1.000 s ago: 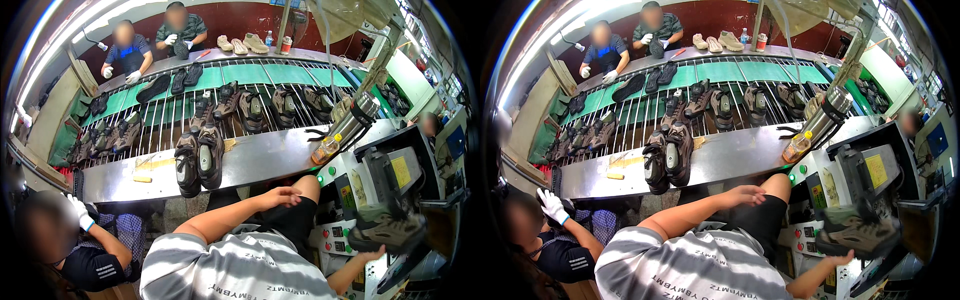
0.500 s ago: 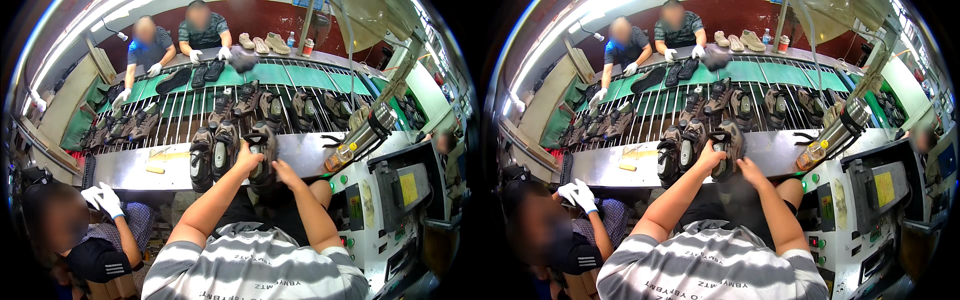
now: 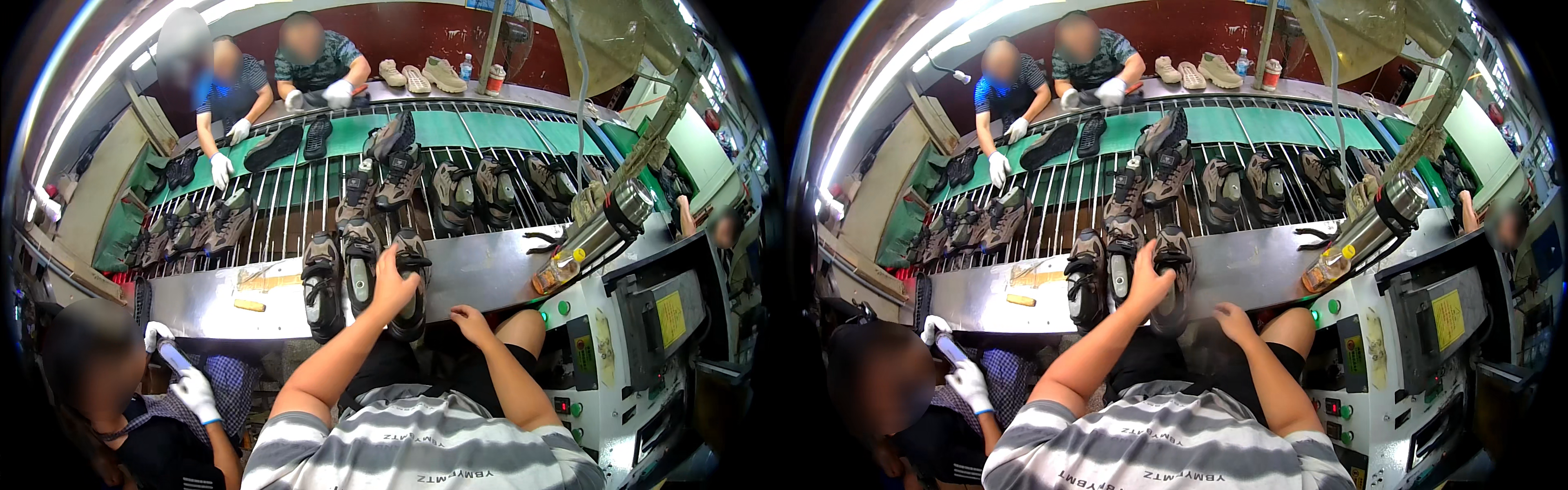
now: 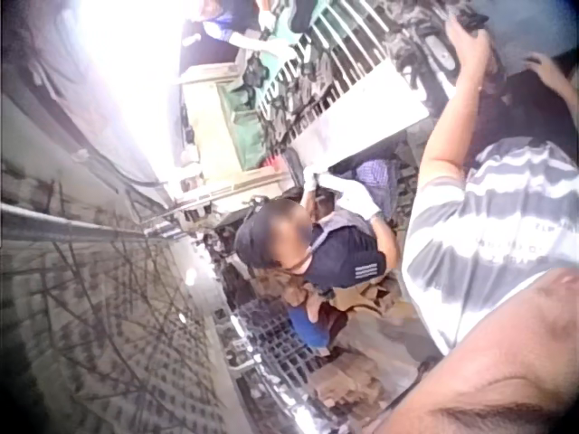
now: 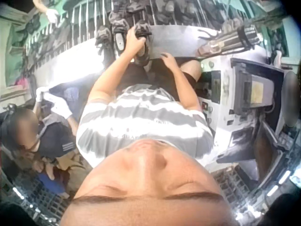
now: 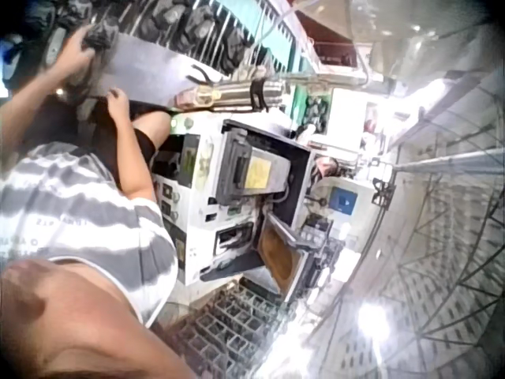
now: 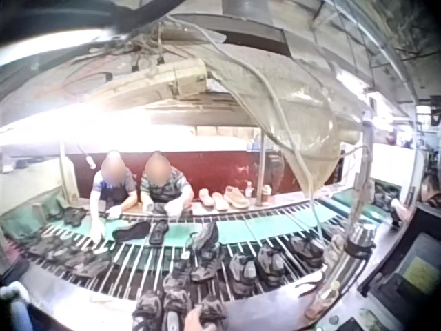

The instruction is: The person takes shoes from a conveyor belt, places them into a sole-pressing machine to attach the outsoles, and returns the shoes to the belt.

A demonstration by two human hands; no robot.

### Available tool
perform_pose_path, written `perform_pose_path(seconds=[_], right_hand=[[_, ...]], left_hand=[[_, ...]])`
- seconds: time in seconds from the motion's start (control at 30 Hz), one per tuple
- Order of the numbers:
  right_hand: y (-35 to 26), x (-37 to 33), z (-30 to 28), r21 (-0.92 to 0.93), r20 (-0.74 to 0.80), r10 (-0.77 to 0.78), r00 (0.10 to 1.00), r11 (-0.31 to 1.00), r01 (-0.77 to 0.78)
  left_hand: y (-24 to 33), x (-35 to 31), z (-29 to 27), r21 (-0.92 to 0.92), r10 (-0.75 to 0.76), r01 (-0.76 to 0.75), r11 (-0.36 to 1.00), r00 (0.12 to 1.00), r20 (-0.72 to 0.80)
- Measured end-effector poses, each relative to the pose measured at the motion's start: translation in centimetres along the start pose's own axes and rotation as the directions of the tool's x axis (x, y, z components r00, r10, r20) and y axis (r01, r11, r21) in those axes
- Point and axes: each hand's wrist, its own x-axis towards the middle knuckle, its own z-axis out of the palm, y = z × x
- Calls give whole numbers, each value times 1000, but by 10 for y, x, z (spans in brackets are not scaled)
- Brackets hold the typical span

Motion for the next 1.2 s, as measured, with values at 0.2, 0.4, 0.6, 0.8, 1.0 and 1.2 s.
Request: perform_pose_path(seconds=[0.2, 0.4, 0.6, 0.8, 1.0, 1.2], right_hand=[[-15, 14, -35, 55, -273, 38, 961, 998, -24], [-1, 68, -53, -163, -386, -65, 920, 987, 1], [-9, 117, -46, -586, -433, -197, 879, 803, -108], [-16, 141, -50, -629, -372, -308, 876, 777, 6], [-19, 148, -53, -590, -364, -265, 893, 807, -1], [-10, 151, -52, -621, -349, -301, 887, 784, 21]], left_hand=[[4, 138, -20, 177, 166, -166, 970, 986, 16], [-57, 299, 4, 655, 158, -167, 736, 985, 74], [-93, 421, 74, 667, 226, -199, 718, 973, 46], [-149, 526, 158, 736, -359, 99, 669, 911, 204], [-167, 559, 186, 973, -225, -165, 159, 954, 198], [-177, 586, 218, 998, -338, -50, -33, 940, 36]])
